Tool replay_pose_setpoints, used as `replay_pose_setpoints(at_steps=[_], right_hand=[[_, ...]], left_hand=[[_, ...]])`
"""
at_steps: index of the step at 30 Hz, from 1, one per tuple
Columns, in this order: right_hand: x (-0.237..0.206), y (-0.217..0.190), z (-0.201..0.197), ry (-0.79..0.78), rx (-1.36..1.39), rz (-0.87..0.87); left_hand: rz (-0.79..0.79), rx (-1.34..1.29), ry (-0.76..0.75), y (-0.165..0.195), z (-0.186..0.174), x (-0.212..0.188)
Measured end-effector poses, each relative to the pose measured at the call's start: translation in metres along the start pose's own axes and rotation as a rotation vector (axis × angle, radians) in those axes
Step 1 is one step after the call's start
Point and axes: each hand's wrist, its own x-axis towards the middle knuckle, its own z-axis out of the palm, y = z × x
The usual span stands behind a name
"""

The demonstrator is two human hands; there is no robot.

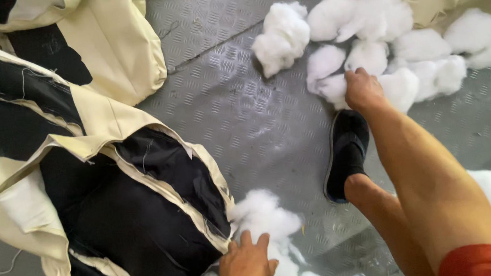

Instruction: The person opens a beige garment with a black interior and repeatedly stuffs white cotton-like filling into it by hand. They pull the fabric open, insert clumps of filling, and adjust the material to distribute it inside.

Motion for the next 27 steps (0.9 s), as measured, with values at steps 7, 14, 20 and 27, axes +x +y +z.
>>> replay_pose_setpoints(at_steps=[7,14,20,27], right_hand=[[-0.022,-0.052,-0.142,-0.312,0.06,0.008],[-0.173,-0.159,-0.12,-0.702,0.66,-0.177],[-0.282,-0.199,-0.02,-0.415,1.14,-0.225],[-0.311,-0.206,0.019,-0.35,1.04,-0.13]], left_hand=[[0.386,-0.338,0.551,-0.016,-0.042,-0.011],[0.713,-1.467,0.363,-0.011,-0.041,0.036],[0.616,-1.705,0.348,-0.048,-0.004,0.084],[0.522,-1.434,0.228,-0.093,0.023,0.075]])
